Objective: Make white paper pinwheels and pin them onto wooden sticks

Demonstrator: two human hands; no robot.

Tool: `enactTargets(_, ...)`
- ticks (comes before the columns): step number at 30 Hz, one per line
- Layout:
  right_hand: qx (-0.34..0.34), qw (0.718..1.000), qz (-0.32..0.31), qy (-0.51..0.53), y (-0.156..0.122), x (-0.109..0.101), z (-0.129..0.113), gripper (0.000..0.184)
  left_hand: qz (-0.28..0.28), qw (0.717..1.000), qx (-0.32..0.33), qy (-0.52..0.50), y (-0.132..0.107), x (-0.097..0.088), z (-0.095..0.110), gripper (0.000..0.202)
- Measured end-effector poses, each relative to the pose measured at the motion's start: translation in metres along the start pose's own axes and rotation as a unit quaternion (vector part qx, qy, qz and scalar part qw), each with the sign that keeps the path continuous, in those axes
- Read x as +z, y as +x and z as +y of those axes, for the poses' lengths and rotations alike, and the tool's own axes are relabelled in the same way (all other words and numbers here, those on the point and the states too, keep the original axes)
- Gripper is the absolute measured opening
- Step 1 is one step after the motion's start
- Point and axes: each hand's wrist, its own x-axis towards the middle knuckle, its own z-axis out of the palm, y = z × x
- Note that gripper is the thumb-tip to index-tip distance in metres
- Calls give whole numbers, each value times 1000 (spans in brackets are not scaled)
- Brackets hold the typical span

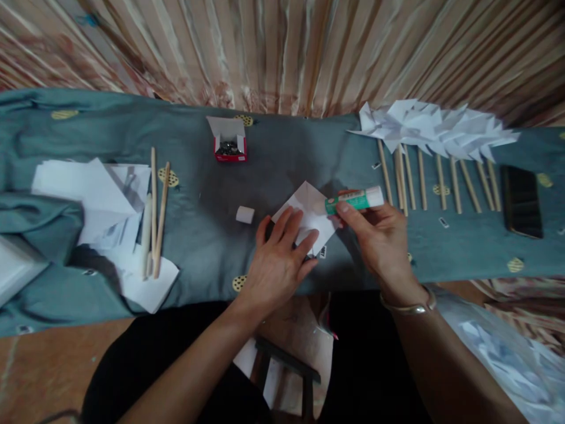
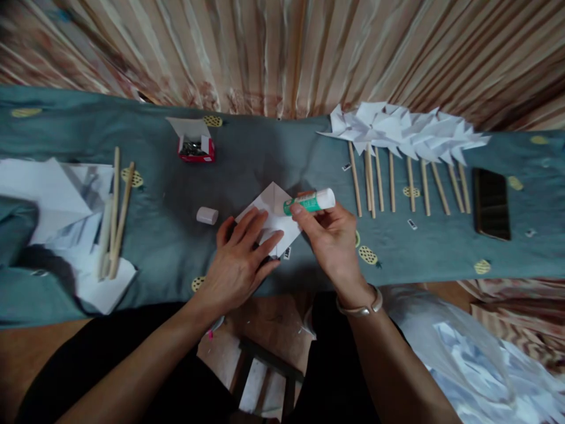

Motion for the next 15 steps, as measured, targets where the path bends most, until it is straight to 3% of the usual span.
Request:
enactTargets(5,-12,998,-24,-51,-4,2,-8,13,-10,1000,-5,-19,1,0,-1,43)
enactTargets(15,-59,988,-60,-130,-4,-2,-1,18,-7,999,-8,-40,1,2,-2,40)
